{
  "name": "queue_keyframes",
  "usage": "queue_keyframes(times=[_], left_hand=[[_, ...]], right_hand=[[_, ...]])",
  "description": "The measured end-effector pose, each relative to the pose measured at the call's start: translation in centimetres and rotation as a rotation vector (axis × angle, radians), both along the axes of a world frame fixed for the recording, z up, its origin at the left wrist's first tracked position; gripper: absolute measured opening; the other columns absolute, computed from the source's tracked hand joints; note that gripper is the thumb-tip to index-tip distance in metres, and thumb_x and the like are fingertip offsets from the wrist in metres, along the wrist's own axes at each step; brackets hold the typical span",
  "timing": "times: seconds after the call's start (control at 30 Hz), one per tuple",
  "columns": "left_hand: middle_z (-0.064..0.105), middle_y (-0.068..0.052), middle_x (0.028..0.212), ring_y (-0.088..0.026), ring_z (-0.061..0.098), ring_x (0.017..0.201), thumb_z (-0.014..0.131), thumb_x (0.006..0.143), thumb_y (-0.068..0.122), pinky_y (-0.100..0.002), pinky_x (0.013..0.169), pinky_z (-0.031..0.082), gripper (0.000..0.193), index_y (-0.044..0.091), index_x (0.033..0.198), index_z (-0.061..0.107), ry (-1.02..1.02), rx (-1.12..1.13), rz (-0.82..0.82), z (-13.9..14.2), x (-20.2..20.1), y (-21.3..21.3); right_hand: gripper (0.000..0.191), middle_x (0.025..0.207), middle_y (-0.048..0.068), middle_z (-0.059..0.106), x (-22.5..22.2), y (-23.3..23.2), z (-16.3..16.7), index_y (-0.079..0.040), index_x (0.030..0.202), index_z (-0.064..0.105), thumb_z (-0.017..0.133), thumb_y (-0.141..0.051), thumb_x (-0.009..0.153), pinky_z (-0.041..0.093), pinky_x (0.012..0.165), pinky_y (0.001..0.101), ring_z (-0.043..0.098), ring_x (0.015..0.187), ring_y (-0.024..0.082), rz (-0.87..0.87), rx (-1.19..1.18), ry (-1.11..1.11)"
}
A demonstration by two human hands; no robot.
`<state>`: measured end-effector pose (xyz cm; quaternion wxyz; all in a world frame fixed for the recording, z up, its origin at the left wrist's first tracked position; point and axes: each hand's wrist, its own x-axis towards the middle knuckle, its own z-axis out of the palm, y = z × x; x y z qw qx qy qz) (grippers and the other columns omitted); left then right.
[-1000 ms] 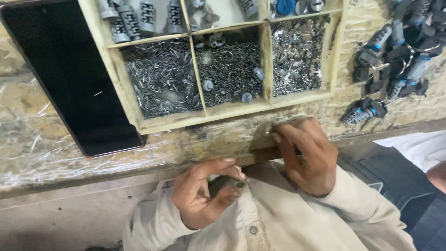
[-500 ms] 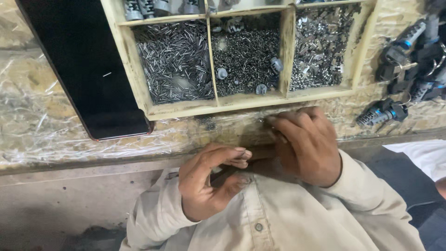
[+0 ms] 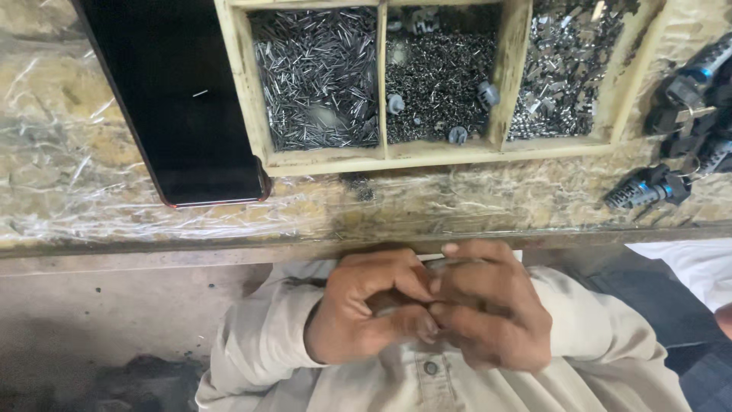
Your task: The person assembles small key cylinders by hand, inserting pins and components into a cylindrical housing and using a small tool to press parts into place. The person repeats this process for multiple units, placing finished assemblies on the workbench.
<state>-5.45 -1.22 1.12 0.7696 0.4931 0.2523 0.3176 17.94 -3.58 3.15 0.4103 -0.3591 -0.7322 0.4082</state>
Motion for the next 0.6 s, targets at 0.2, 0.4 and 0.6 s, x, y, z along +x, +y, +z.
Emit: queue_keyframes(times=[0.2, 0.4, 0.6], left_hand=[[0.067, -0.014, 0.099, -0.016, 0.069, 0.077, 0.071, 0.101, 0.004, -0.029, 0.066, 0.060, 0.013, -0.003, 0.103, 0.060, -0.364, -0.709, 0.049, -0.3, -1.6, -0.7], [0.064, -0.015, 0.099, -0.014, 0.063, 0.075, 0.072, 0.104, 0.003, -0.026, 0.061, 0.057, 0.014, -0.002, 0.104, 0.058, -0.297, -0.482, 0.104, 0.3, -3.4, -0.5], [0.073, -0.018, 0.101, -0.018, 0.070, 0.074, 0.071, 0.111, 0.007, -0.027, 0.065, 0.060, 0.014, -0.005, 0.111, 0.064, -0.475, -0.602, -0.162, -0.3, -4.7, 0.2]], right_hand=[[0.042, 0.109, 0.017, 0.064, -0.7, 1.8, -1.2, 0.004, 0.120, 0.060, 0.083, -0.004, 0.086, 0.056, 0.084, 0.0450, 0.066, 0.098, 0.032, -0.228, 0.050, -0.377], [0.072, 0.113, 0.017, 0.062, -2.1, 5.9, -0.8, -0.002, 0.129, 0.066, 0.086, -0.043, 0.073, 0.049, 0.082, 0.0440, 0.060, 0.096, 0.032, 0.042, 0.210, -0.605], [0.057, 0.114, 0.014, 0.064, -3.8, 4.7, -1.6, -0.011, 0.132, 0.073, 0.082, -0.028, 0.078, 0.054, 0.092, 0.0418, 0.059, 0.092, 0.025, 0.093, 0.460, -0.878]])
